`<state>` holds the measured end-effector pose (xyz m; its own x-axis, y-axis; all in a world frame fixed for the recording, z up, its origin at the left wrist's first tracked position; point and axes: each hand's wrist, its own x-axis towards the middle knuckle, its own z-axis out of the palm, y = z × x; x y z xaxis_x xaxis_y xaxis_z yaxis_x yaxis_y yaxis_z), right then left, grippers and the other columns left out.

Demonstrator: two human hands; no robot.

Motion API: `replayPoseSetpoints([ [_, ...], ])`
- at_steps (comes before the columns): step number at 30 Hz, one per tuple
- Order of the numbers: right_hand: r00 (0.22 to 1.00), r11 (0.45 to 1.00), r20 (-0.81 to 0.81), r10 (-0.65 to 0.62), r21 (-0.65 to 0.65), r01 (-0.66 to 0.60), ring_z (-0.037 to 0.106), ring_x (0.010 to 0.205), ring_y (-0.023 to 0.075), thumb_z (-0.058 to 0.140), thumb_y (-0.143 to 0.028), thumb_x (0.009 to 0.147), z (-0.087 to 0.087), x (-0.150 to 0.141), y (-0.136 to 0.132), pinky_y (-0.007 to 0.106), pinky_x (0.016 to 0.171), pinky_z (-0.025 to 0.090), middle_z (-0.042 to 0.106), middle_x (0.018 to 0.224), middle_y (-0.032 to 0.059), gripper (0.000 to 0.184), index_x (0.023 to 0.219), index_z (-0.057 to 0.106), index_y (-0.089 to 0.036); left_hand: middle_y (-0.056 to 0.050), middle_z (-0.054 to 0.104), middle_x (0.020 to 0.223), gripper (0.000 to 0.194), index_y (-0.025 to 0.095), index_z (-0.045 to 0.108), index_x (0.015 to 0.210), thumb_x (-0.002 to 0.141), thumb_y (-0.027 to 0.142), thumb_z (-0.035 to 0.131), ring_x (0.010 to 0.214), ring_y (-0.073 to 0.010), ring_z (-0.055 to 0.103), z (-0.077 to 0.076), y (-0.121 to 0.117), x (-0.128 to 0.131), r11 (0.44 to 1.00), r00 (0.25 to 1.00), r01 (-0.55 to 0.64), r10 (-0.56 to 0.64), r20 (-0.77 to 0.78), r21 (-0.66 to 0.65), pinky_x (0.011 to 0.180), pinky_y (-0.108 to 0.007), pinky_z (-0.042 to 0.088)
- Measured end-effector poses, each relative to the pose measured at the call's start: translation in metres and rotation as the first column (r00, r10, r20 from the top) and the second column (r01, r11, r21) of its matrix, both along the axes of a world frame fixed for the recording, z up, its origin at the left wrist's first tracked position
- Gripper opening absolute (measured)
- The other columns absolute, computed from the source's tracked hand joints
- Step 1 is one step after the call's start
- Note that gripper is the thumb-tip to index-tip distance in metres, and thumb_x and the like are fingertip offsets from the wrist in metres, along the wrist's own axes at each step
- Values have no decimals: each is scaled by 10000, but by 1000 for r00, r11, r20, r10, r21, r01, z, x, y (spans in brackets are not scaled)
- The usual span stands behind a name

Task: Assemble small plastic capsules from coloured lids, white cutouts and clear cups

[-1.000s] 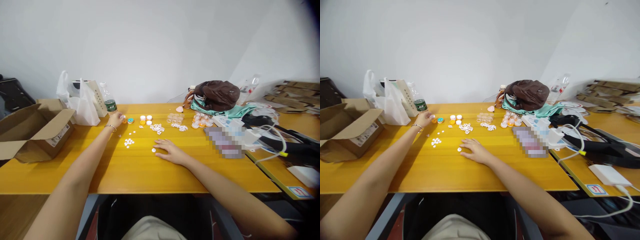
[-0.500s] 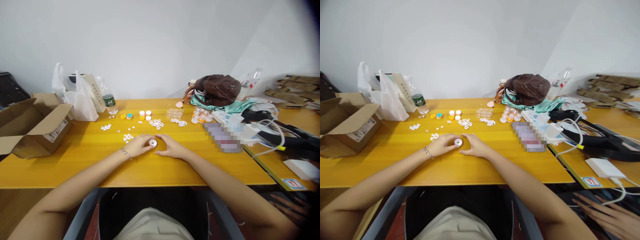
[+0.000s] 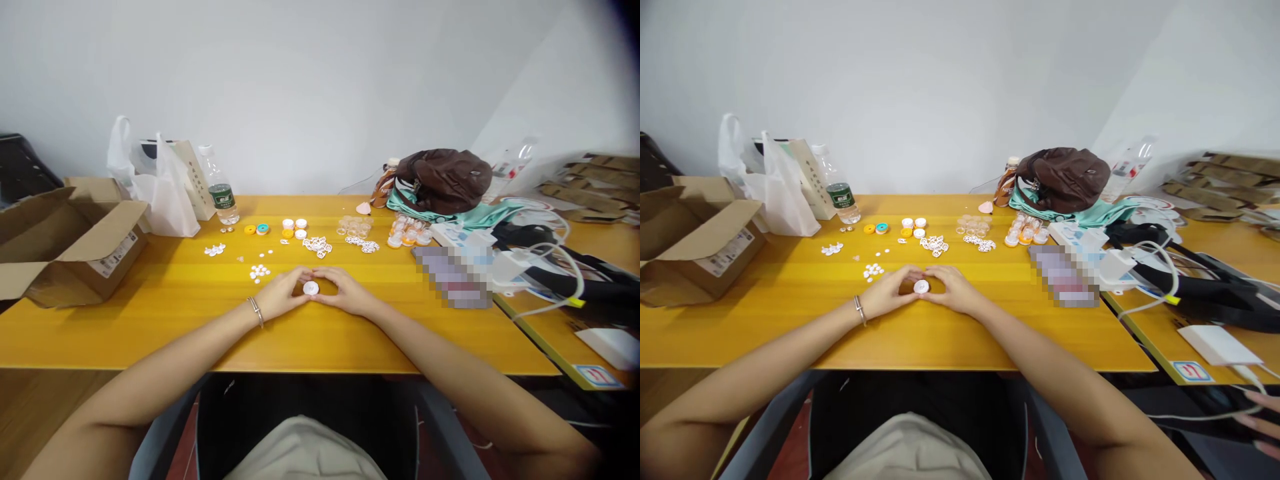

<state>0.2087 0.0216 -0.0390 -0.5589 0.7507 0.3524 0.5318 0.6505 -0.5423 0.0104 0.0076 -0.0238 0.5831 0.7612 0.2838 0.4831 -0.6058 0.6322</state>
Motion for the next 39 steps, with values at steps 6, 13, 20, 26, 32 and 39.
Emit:
replayPoseSetpoints([
  [6,999,999,-38,34,-24,-35,467,1137,231,620,-459,696,-2,2,3,412,977,359,538,1195,67,519,1153,516,-236,-71,565,1109,448,200,438,1101,708,308,623,1031,-180,537,3,0,-8,999,1000,-31,31,-2,27,901,-318,429],
  [13,999,999,23,30,-34,-29,453,1150,224,563,-428,759,-3,1,3,410,990,335,526,1199,56,339,1056,597,-267,-59,609,1013,318,192,526,1055,766,320,559,922,-161,572,7,5,-14,998,999,15,-13,-30,58,835,-290,443],
  [20,1000,999,9,17,-51,-17,465,1135,232,583,-428,741,-5,1,4,411,980,342,508,1207,69,329,1018,609,-252,-60,621,956,271,175,567,1000,783,332,526,852,-143,583,11,12,-17,994,998,-35,39,-39,107,780,-261,463],
  [26,1000,998,-1,19,-57,-19,487,1113,229,573,-412,753,-2,1,1,400,971,354,517,1202,74,320,1025,603,-248,-62,656,873,187,159,617,842,729,280,528,788,-178,595,40,54,-102,851,799,-509,522,-298,128,751,-287,465],
  [32,1000,998,10,18,-63,-18,467,1138,229,569,-409,757,-5,2,2,396,988,336,498,1231,69,322,1036,608,-254,-22,686,780,185,194,638,740,621,331,604,715,-165,615,30,75,-153,843,774,-538,496,-394,5,673,-235,482],
  [39,1000,997,8,19,-76,-19,463,1144,228,565,-418,760,-3,2,0,400,987,336,502,1228,68,320,1036,612,-262,-23,686,788,187,196,636,746,623,327,585,720,-163,617,17,85,-151,862,790,-506,458,-408,-12,672,-237,472],
])
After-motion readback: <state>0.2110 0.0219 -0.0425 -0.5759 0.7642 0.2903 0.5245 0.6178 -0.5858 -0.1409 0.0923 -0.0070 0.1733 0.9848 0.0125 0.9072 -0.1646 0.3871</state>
